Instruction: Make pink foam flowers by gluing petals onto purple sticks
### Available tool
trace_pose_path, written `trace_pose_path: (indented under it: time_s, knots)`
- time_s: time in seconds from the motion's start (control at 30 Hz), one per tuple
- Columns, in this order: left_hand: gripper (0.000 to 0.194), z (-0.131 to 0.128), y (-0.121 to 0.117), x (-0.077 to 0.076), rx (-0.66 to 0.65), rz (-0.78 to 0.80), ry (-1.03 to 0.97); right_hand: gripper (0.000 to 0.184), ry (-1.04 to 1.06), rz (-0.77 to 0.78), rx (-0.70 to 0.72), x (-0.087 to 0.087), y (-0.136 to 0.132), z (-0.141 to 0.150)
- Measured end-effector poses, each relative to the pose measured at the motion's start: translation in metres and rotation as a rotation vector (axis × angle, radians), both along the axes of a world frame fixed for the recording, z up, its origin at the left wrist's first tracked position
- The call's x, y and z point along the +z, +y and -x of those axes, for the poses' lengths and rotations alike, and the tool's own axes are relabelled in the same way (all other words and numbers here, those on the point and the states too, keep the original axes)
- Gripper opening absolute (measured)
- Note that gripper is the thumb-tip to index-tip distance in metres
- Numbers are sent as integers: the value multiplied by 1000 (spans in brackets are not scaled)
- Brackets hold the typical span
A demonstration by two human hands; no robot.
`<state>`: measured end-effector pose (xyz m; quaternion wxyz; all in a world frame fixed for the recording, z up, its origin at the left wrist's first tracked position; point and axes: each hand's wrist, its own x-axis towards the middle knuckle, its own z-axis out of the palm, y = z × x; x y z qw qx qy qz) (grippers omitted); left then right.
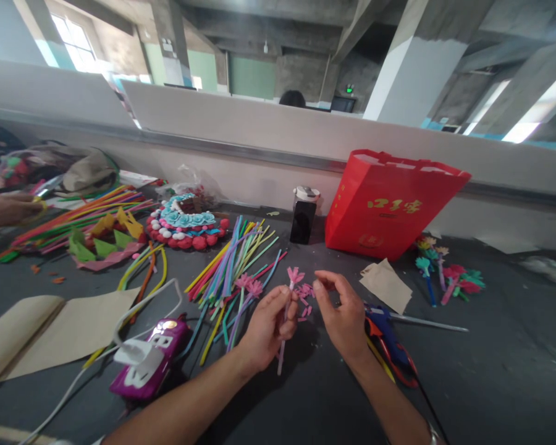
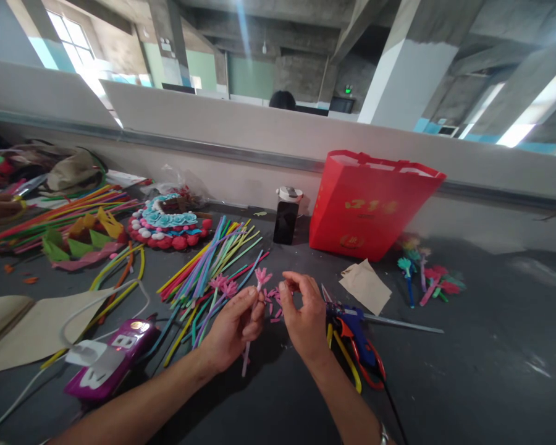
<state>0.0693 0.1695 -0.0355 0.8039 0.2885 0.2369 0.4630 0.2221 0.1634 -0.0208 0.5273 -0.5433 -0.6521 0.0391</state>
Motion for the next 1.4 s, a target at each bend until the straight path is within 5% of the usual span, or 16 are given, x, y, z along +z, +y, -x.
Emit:
trace_pose_path:
  time_s: [1.4]
  knots:
    - [29, -4, 1, -5, 80, -114, 79, 21, -1, 35, 63, -27, 1, 12]
